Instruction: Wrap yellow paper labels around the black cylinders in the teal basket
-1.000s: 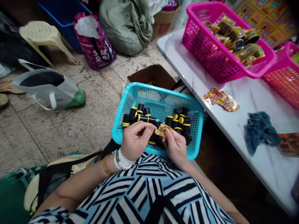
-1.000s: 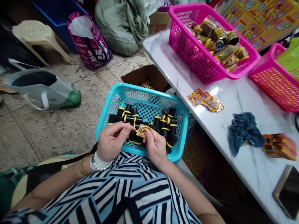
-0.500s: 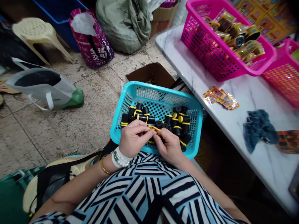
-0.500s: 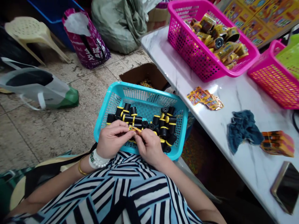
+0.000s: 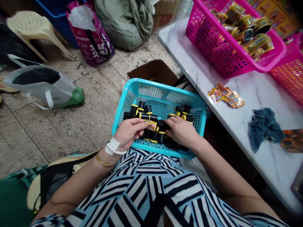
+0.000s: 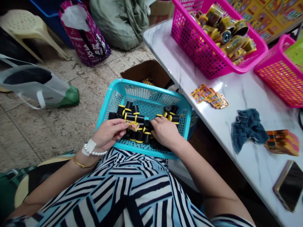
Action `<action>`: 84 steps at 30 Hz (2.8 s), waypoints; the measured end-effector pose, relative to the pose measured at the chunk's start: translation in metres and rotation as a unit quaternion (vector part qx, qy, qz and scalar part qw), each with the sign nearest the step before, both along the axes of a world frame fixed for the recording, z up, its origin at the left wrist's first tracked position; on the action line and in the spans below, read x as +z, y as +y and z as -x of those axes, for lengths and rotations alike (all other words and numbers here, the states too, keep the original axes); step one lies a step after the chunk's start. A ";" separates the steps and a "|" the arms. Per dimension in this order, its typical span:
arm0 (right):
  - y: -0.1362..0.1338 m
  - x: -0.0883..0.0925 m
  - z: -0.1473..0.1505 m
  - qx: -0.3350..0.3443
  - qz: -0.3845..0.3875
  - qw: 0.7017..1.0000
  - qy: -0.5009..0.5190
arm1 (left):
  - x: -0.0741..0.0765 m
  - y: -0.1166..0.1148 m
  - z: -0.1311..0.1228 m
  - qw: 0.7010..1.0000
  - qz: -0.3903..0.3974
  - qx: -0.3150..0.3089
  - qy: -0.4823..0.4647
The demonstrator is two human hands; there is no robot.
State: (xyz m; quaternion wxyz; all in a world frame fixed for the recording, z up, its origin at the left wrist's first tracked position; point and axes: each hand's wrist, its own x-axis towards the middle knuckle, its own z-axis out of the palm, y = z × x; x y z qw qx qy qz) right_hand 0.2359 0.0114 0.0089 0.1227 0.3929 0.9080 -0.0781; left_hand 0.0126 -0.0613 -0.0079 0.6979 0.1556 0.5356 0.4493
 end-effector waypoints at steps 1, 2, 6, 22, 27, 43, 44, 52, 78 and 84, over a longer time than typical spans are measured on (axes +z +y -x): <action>-0.001 -0.004 0.003 -0.006 0.003 1.000 -0.007 | 0.000 0.001 -0.001 1.000 0.008 -0.004 -0.014; -0.001 -0.007 0.007 -0.022 0.008 1.000 -0.007 | 0.000 0.002 -0.001 1.000 0.012 -0.008 -0.026; 0.006 -0.016 0.008 -0.098 0.043 0.994 0.034 | 0.001 0.006 -0.004 0.998 0.020 -0.005 -0.057; -0.007 0.004 -0.019 0.005 0.036 0.997 -0.067 | -0.008 0.011 -0.010 0.994 0.010 0.001 -0.105; 0.010 0.005 -0.018 0.006 0.070 0.997 -0.016 | -0.009 0.009 -0.007 0.994 0.010 0.018 -0.110; -0.051 -0.017 0.014 -0.312 0.194 0.646 0.669 | 0.001 0.003 -0.046 0.986 0.026 -0.005 -0.163; -0.052 -0.018 0.017 -0.301 0.196 0.653 0.667 | 0.002 0.003 -0.050 0.983 0.026 -0.005 -0.181; -0.061 -0.016 0.024 -0.256 0.100 0.740 0.614 | 0.004 0.004 -0.059 0.978 -0.058 -0.012 -0.199; 0.018 0.026 -0.146 -0.397 -0.306 0.759 0.416 | -0.013 0.035 -0.058 0.996 0.010 -0.029 -0.090; 0.024 0.017 -0.146 -0.423 -0.258 0.691 0.527 | -0.014 0.037 -0.056 0.995 0.017 -0.025 -0.100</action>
